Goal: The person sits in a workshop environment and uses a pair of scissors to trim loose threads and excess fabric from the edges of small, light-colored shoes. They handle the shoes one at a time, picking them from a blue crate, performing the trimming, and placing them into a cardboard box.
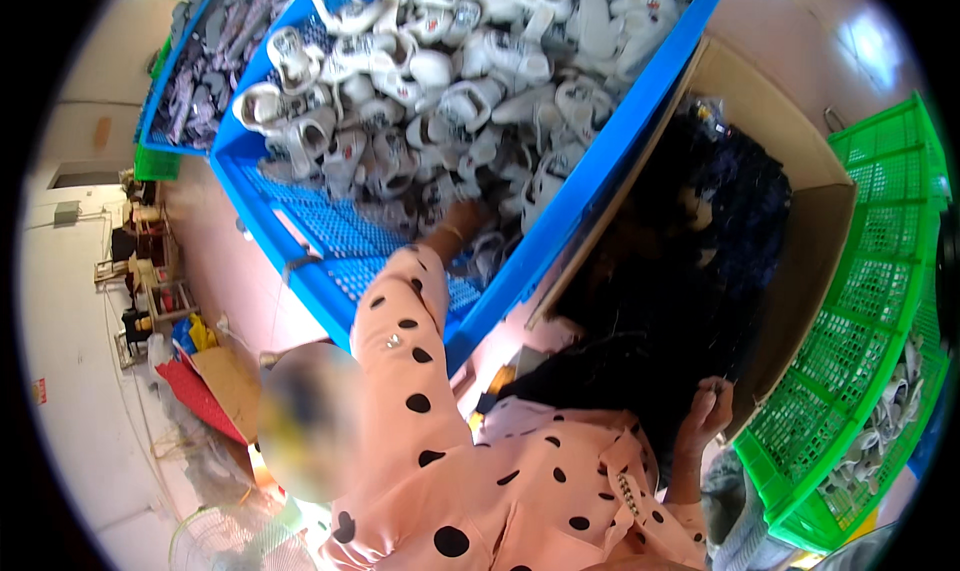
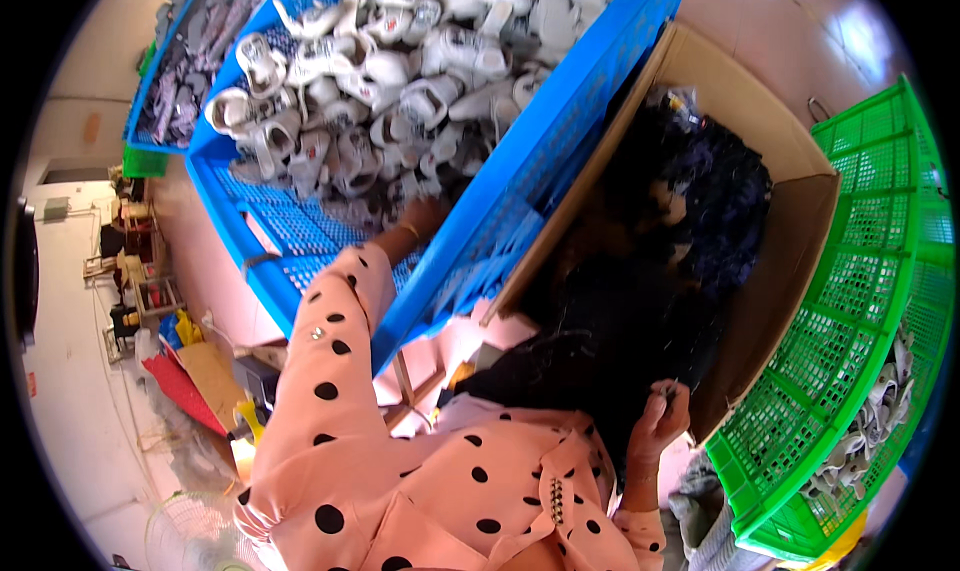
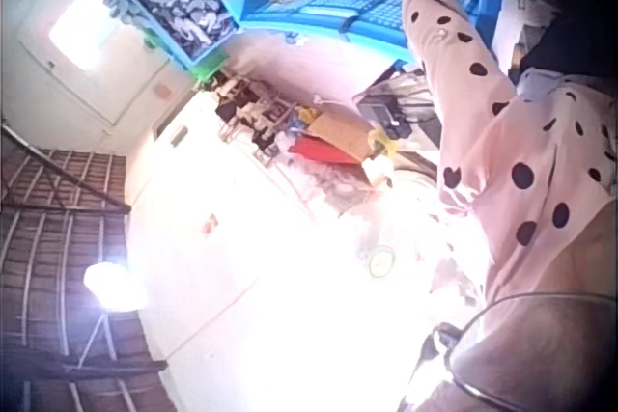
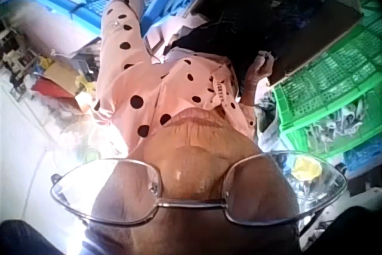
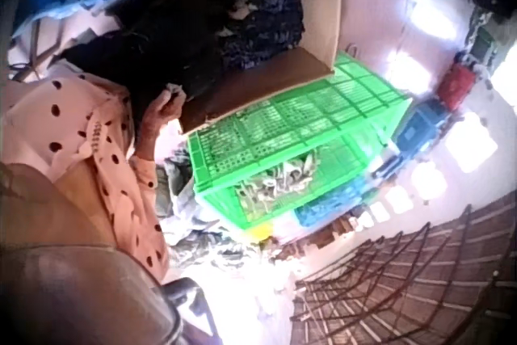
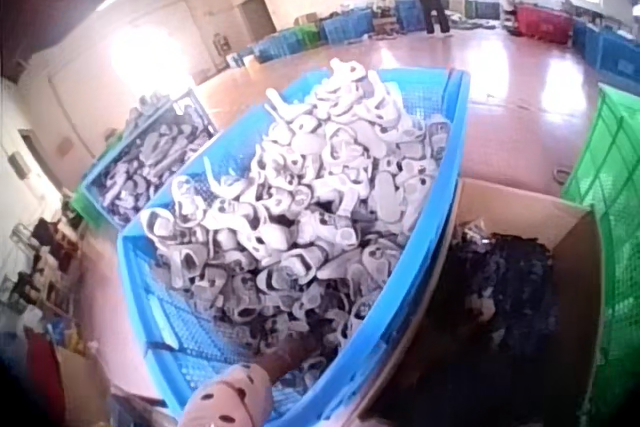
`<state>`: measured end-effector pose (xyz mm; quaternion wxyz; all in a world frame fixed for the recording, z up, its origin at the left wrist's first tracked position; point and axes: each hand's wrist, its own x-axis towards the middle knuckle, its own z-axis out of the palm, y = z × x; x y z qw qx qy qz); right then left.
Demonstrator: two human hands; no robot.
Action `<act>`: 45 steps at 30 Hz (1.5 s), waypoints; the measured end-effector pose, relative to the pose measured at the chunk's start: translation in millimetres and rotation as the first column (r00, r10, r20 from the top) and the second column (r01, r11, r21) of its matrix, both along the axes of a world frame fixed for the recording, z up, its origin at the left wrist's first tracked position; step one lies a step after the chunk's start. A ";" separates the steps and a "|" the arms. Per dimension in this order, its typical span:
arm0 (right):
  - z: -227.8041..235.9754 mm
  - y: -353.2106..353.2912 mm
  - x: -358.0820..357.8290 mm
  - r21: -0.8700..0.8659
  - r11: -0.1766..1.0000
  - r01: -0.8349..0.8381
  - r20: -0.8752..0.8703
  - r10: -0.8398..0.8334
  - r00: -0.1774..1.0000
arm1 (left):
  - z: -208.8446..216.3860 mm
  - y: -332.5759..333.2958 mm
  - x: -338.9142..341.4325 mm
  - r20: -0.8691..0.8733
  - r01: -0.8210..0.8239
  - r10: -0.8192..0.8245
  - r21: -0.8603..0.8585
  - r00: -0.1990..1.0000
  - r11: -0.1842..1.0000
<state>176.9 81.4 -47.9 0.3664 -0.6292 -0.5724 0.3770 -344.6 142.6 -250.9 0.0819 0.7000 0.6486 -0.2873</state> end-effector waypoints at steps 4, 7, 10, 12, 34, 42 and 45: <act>-6.6 -1.8 7.1 0.000 1.000 0.001 -0.010 -0.001 1.000 | -18.4 -19.3 9.3 0.093 -0.079 0.056 0.267 0.994 0.961; -7.4 -2.7 3.6 0.079 0.996 0.039 -0.032 -0.037 0.999 | -2.3 -0.4 -8.4 0.219 -0.148 0.149 -0.020 0.964 0.989; 3.3 -1.3 -3.2 0.031 0.999 -0.010 -0.138 0.014 0.990 | 9.8 19.2 -50.0 0.324 -0.159 0.317 -0.430 0.892 0.889; 14.3 3.0 7.0 0.065 0.998 -0.014 -0.162 0.025 0.986 | 106.2 77.8 -14.3 0.618 -0.346 0.491 -0.348 0.614 0.871; 127.3 -10.5 23.8 -0.153 0.462 -0.874 -0.807 0.452 0.380 | 330.5 -94.8 332.8 0.929 -0.107 0.172 -0.217 -0.328 0.970; 91.6 -63.9 23.2 -0.425 0.790 -0.442 -0.659 0.065 0.749 | 416.3 -85.5 334.6 0.739 0.190 -0.179 0.386 -0.649 0.903; 79.9 -65.1 29.1 -0.629 0.678 -0.380 -0.723 -0.330 0.608 | 431.0 -103.2 349.3 0.622 0.334 0.015 0.400 -0.783 0.853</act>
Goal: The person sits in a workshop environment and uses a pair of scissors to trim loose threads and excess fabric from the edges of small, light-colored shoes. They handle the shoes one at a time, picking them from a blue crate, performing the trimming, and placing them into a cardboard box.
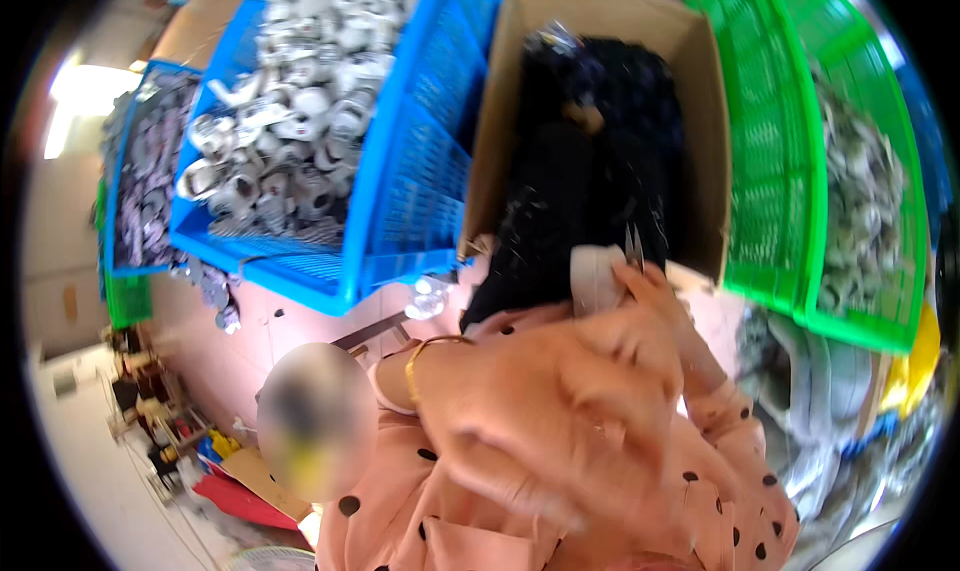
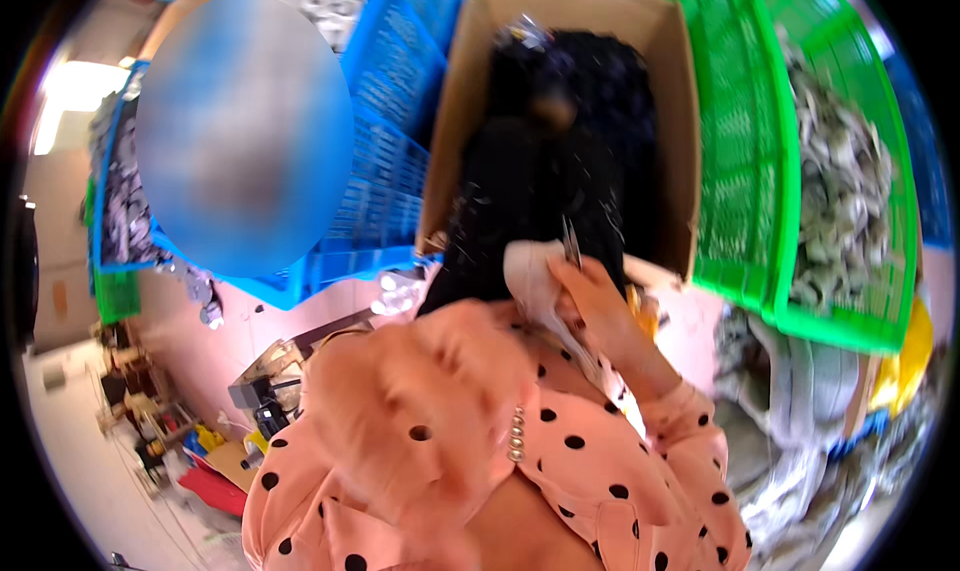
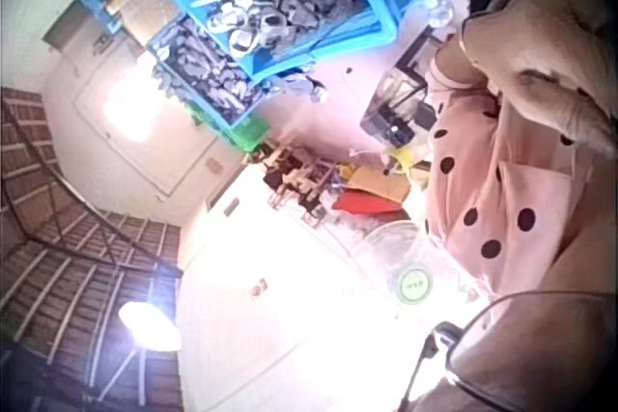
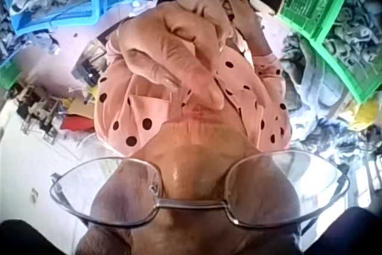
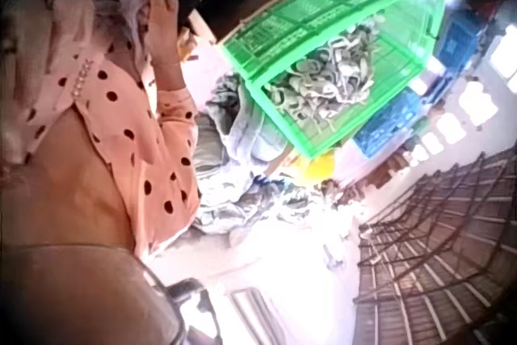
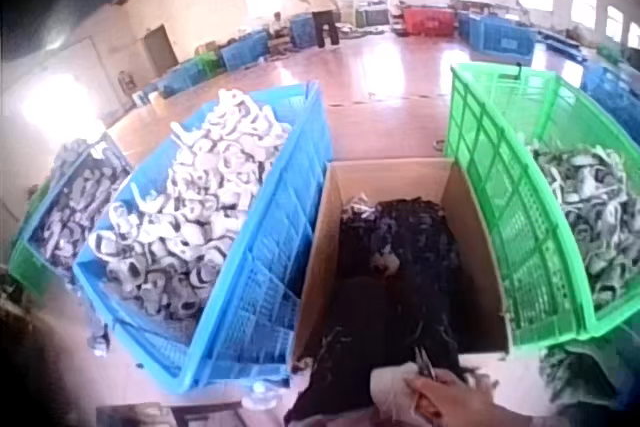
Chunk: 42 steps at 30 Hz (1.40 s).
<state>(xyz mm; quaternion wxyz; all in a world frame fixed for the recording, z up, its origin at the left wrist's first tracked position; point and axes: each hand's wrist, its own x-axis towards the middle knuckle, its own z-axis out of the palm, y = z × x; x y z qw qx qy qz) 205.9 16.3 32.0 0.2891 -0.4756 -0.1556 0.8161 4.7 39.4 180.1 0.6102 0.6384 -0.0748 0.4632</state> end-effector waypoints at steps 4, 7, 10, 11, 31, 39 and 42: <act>-2.8 -2.0 3.7 -0.019 0.976 0.216 -0.071 -0.216 0.974 | -1.0 -15.2 9.9 -0.084 0.117 -0.125 -0.095 0.989 0.989; -5.1 -12.3 9.5 -0.019 0.971 0.239 -0.053 -0.240 0.969 | -42.0 -25.2 8.6 -0.109 0.028 -0.042 -0.120 0.993 0.992; -7.7 -23.0 10.9 0.062 0.972 0.226 -0.137 -0.216 0.967 | -86.2 -13.4 -15.3 -0.620 -0.377 0.353 0.099 0.700 0.921; -9.5 -26.6 9.3 0.095 0.969 0.228 -0.165 -0.211 0.963 | -99.4 -19.0 -15.8 -0.757 -0.566 0.424 0.088 0.497 0.819; 11.7 -15.4 42.3 0.285 0.336 -0.898 0.925 -0.341 0.166 | -165.0 -14.7 16.4 -0.832 -0.489 0.152 -0.158 0.534 0.858; 25.8 -2.8 38.2 0.243 0.237 -0.941 0.907 -0.399 0.134 | -167.9 -17.2 18.3 -0.826 -0.514 0.142 -0.196 0.545 0.835; 31.5 -1.7 37.5 0.187 0.216 -0.958 0.908 -0.409 0.085 | -168.2 -16.7 17.8 -0.829 -0.506 0.157 -0.167 0.537 0.846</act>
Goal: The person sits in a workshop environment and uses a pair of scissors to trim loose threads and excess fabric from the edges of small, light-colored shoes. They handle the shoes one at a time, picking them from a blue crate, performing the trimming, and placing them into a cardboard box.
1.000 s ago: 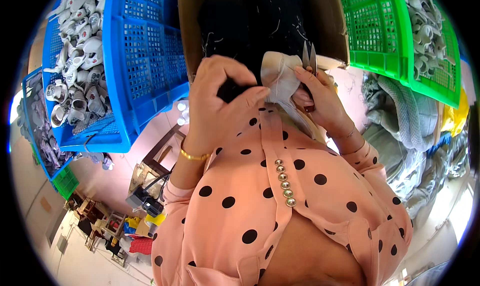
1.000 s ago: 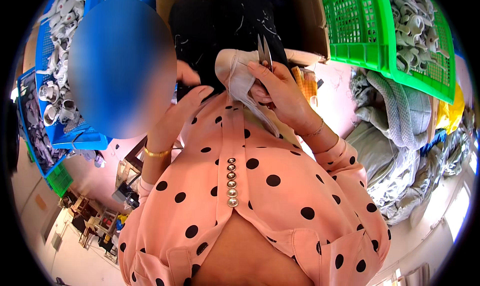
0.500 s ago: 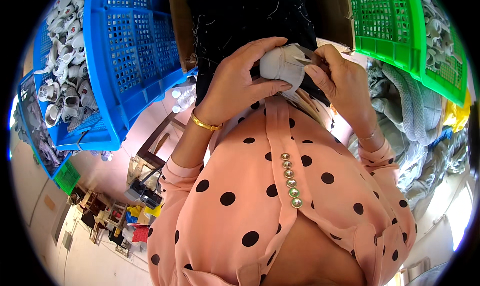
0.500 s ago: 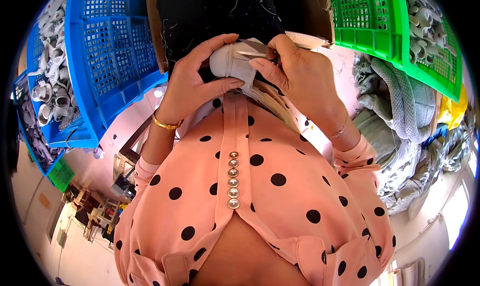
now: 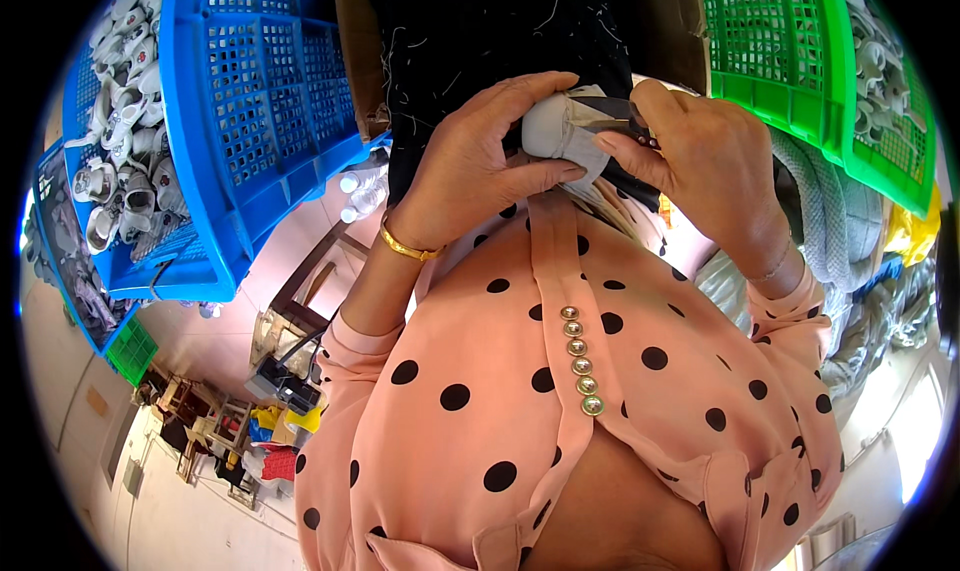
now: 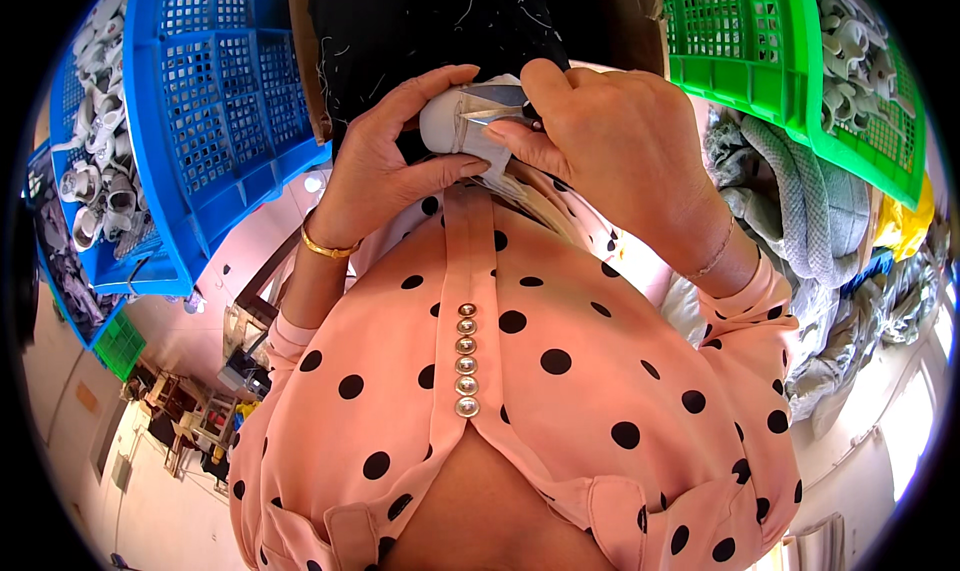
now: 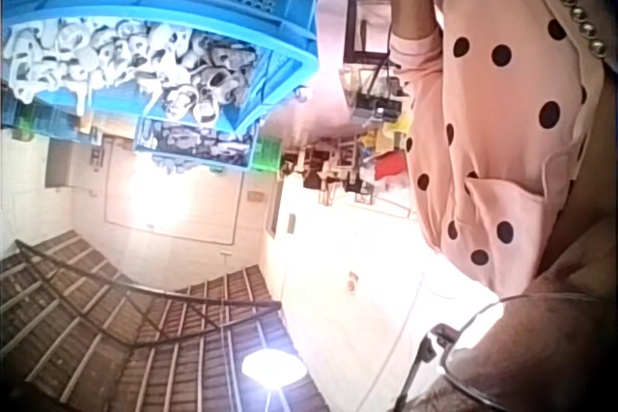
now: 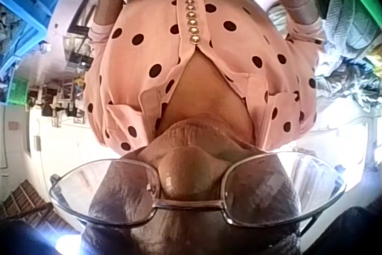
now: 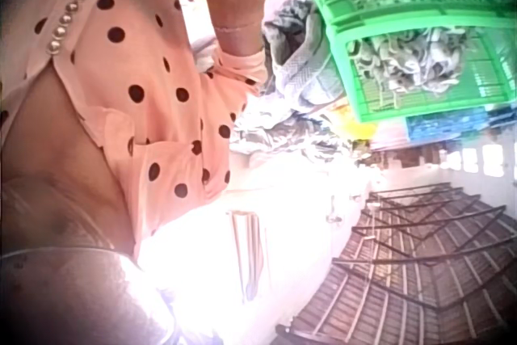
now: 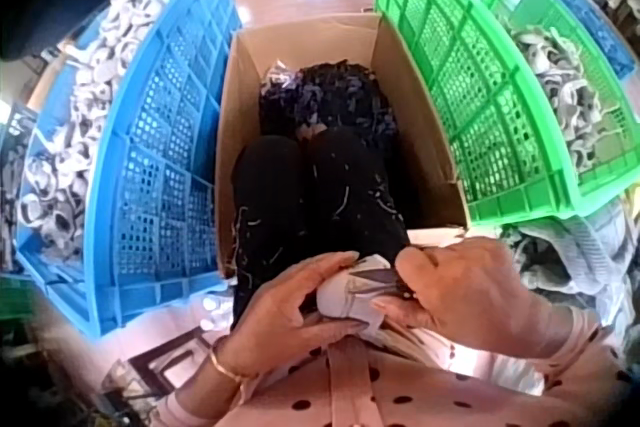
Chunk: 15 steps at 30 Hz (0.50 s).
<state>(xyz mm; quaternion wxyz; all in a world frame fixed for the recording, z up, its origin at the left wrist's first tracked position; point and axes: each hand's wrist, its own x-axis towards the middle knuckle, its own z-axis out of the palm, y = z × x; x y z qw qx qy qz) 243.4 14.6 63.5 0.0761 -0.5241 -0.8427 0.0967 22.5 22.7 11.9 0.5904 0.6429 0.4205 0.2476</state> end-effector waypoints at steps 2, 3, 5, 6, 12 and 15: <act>3.3 0.3 -0.5 0.014 1.000 -0.014 0.035 0.013 0.999 | 0.4 -0.2 -0.1 0.000 0.001 -0.001 0.003 1.000 1.000; 5.2 0.7 -0.9 0.023 1.000 -0.021 0.050 0.020 0.999 | 0.6 -0.3 -0.2 0.004 0.000 0.000 0.003 1.000 1.000; 5.4 1.2 -2.5 0.029 0.999 -0.035 0.044 0.034 0.998 | 0.5 -0.4 -0.1 0.008 0.003 -0.003 -0.010 1.000 1.000; 3.8 1.5 -3.7 0.027 0.999 -0.042 0.022 0.042 0.999 | 0.4 -0.5 0.1 0.006 0.007 -0.007 -0.023 1.000 1.000; -21.4 8.8 -3.9 -0.487 0.873 -0.022 -0.585 -0.307 0.751 | -3.1 -2.8 1.7 0.057 0.035 -0.033 -0.038 0.998 0.999; -8.2 16.7 -0.5 -0.816 0.527 -0.236 -0.576 -0.773 0.266 | -0.7 -4.8 0.9 0.073 0.024 -0.021 -0.041 0.997 0.999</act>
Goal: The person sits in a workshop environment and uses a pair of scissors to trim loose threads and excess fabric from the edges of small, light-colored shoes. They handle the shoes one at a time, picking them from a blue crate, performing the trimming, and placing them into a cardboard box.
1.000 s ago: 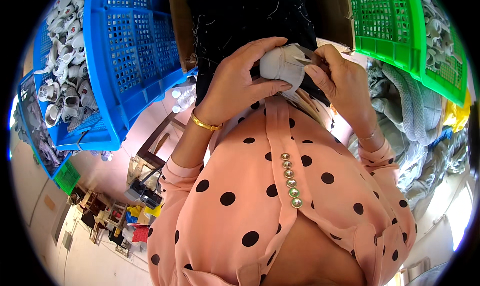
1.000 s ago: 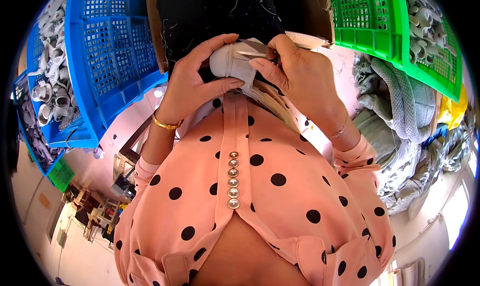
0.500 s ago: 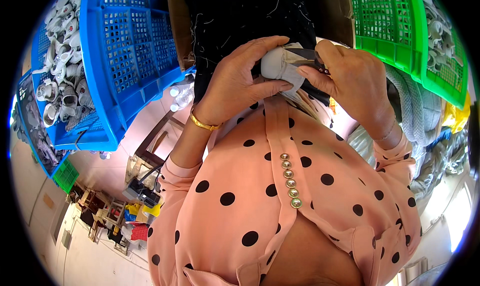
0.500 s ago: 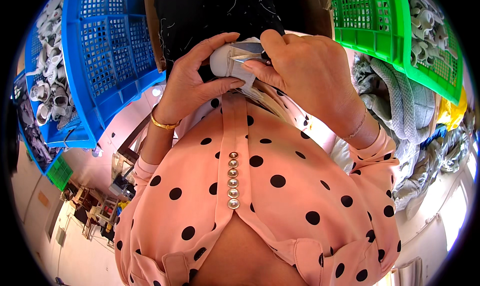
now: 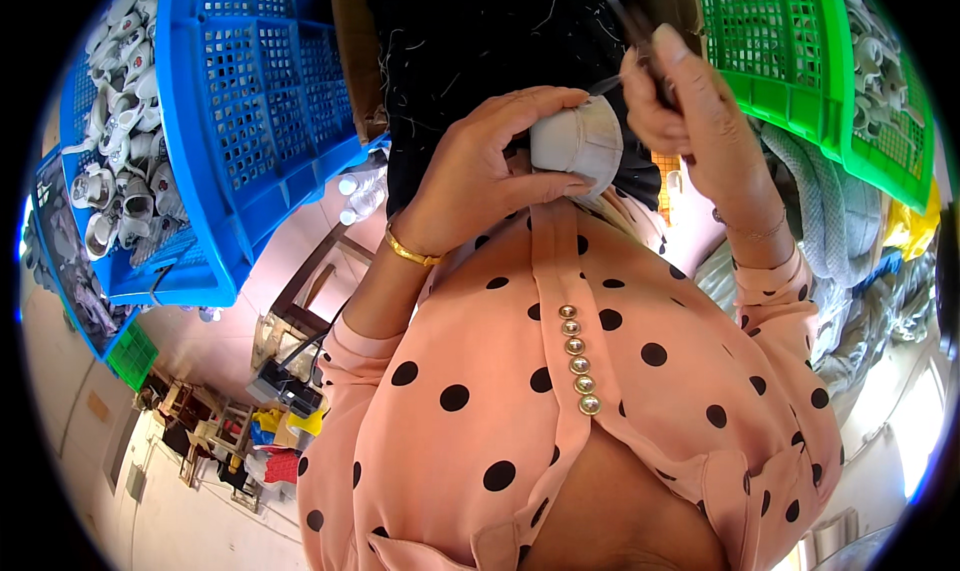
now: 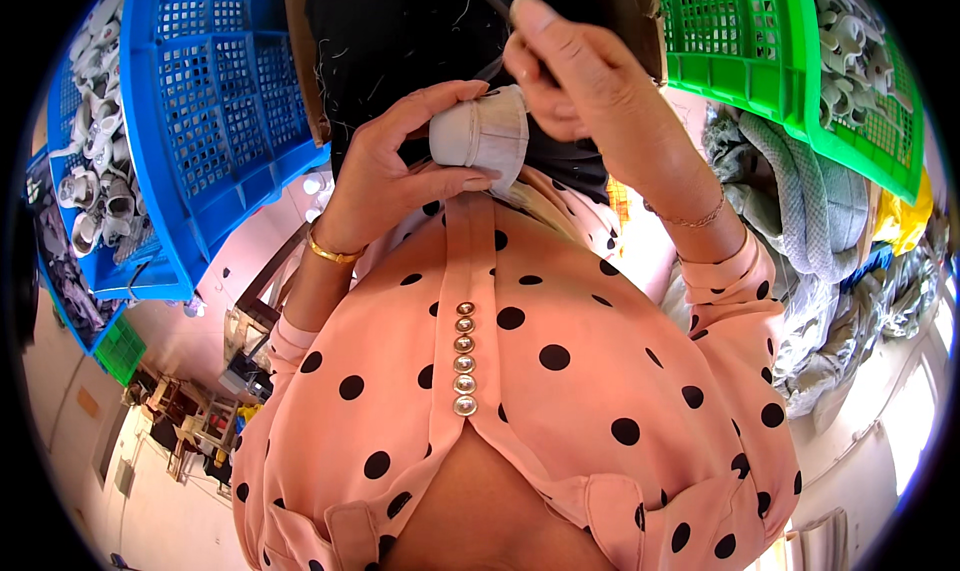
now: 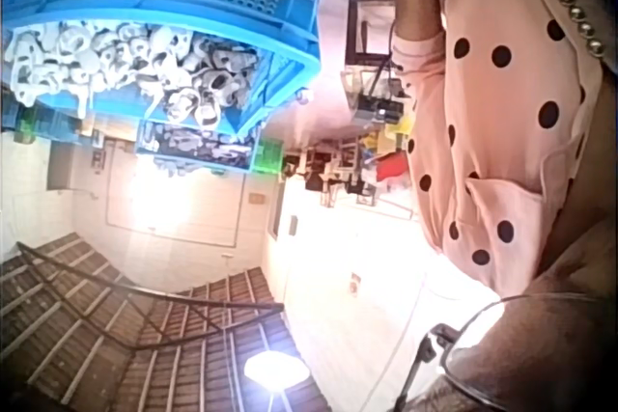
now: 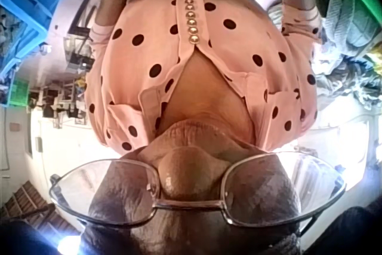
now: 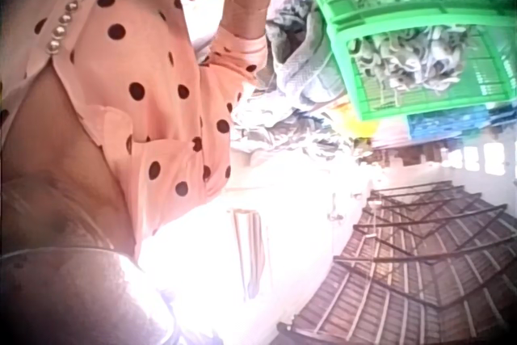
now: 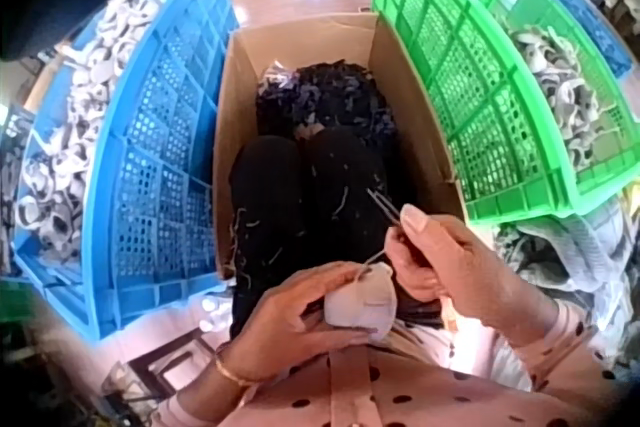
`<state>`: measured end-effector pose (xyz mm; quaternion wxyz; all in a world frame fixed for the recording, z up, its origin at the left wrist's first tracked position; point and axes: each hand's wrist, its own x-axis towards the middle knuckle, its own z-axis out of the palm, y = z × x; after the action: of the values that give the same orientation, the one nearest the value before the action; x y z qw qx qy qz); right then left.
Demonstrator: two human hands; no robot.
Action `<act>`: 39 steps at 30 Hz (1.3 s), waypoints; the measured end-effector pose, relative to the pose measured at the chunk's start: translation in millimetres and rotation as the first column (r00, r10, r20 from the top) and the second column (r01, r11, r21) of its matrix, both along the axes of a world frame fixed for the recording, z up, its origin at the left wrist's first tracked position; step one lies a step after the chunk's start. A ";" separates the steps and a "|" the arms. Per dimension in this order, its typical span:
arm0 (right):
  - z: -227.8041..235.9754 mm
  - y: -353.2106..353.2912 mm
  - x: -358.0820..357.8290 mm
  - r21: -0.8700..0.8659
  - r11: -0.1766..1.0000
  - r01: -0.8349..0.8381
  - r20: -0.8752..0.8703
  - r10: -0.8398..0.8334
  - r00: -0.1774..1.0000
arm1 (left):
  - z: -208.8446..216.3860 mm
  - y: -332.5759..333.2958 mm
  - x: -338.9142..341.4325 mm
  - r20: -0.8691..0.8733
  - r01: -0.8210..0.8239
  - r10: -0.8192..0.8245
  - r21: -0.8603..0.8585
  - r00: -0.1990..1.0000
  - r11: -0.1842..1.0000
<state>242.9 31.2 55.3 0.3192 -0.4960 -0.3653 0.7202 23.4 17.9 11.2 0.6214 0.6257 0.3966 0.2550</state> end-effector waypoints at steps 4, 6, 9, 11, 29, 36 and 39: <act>-0.5 6.0 4.3 0.214 0.975 -0.057 0.129 0.029 0.991 | 5.0 4.3 3.5 -0.052 -0.026 0.042 0.262 0.998 0.965; -6.3 5.3 5.5 0.341 0.935 -0.093 0.260 0.002 0.966 | 2.7 3.3 6.4 -0.019 -0.116 0.125 0.249 0.992 0.962; -9.7 0.0 11.0 0.412 0.886 -0.212 0.522 -0.038 0.852 | -1.3 3.5 9.6 0.023 -0.214 0.220 0.359 0.975 0.908; -9.1 -5.9 15.7 0.388 0.857 -0.338 0.667 -0.009 0.745 | -3.7 4.9 10.5 0.018 -0.251 0.274 0.464 0.961 0.850; -7.8 -7.1 2.0 0.286 0.545 -0.788 0.941 -0.004 0.338 | -6.5 7.9 18.4 -0.025 -0.241 0.328 0.625 0.944 0.743; -37.5 -13.2 1.0 0.220 0.871 -0.439 0.706 0.168 0.688 | -31.5 -11.5 8.4 0.324 -0.150 0.150 -0.026 0.934 0.988; -54.3 -15.3 -2.8 0.315 0.902 -0.297 0.576 0.067 0.815 | -33.4 -26.3 6.3 -0.017 -0.123 0.123 -0.044 0.992 0.991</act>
<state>240.2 15.9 0.9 0.2206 -0.5704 -0.6241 0.4864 29.7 -8.3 -22.2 0.6158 0.5875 0.4444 0.2794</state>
